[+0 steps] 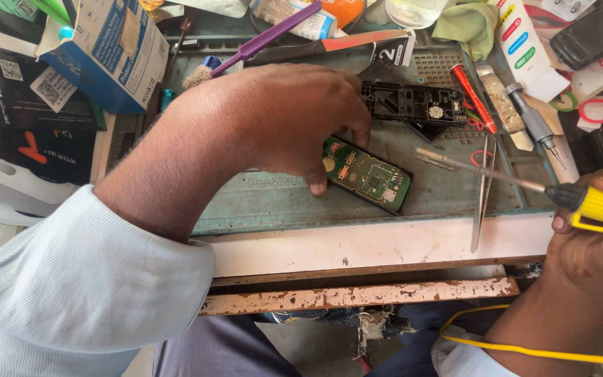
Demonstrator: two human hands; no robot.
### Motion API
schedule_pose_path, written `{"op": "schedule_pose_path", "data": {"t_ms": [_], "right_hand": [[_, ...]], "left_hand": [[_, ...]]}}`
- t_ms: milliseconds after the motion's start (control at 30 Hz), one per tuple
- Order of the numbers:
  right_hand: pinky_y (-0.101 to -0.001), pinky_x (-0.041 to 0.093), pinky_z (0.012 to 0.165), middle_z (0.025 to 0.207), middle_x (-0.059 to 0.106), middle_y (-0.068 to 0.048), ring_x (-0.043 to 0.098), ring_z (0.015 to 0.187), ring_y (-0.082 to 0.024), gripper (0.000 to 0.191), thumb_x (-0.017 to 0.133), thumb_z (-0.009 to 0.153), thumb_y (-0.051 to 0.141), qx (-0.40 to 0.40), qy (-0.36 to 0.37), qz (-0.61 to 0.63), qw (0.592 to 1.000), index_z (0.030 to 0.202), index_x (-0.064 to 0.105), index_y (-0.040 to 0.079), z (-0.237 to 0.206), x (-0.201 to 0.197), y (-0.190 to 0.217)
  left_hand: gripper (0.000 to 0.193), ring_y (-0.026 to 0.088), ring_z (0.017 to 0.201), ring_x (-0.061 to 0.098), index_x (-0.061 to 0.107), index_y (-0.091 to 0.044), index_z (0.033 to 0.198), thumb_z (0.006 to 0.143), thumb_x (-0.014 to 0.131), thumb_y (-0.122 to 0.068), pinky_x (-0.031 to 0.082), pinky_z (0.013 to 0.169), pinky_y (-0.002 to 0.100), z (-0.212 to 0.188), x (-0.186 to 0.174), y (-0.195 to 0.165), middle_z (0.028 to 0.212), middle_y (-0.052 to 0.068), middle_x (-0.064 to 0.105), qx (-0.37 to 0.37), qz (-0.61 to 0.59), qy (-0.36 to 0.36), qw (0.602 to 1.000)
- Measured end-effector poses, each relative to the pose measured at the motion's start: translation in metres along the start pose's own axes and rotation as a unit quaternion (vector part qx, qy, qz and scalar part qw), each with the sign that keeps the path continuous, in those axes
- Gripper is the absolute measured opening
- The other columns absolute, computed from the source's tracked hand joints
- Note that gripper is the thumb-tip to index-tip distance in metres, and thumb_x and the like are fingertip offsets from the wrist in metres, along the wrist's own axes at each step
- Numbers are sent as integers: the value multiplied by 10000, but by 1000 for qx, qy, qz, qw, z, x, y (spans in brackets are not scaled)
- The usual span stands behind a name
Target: The person uses tweezers and a soldering iron to repair components on a circuit board removed from a mobile phone.
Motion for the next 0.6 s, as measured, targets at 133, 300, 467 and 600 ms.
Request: {"op": "schedule_pose_path", "data": {"t_ms": [133,300,467,600], "right_hand": [[-285,331,567,832,453,-158,393,596,-211,425,426,1278,230,16,7,20,1000,970,491,-56,-2,-3,-4],[-326,377,561,755,439,-164,431,573,-247,520,436,1288,328,24,1,-16,1000,935,455,-53,-2,-2,-2],[-328,405,551,768,449,-167,473,538,-245,592,497,1216,468,26,36,-8,999,951,463,-61,0,5,1],[-334,426,564,775,463,-174,504,555,-260,687,554,1154,583,-5,63,-37,997,970,473,-74,1,11,9]], "left_hand": [[593,239,1218,591,756,-242,1147,581,934,-221,450,1017,424,0,1,7,1170,-23,683,-16,13,2,1000],[554,225,1187,618,759,-254,1120,595,930,-210,473,1009,413,-1,4,10,1141,-37,698,-54,15,32,998],[546,240,1153,642,761,-241,1114,597,938,-232,496,978,427,-3,1,7,1111,-20,712,-74,19,39,996],[556,260,1112,669,766,-225,1116,592,946,-263,524,921,440,-4,-5,3,1074,-3,732,-68,28,35,997]]}}
Point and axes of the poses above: each hand's wrist, its own z-axis towards the middle knuckle, its own x-axis out of the palm, y = z × x, the point moved 8 cm from there along z, towards the middle knuckle
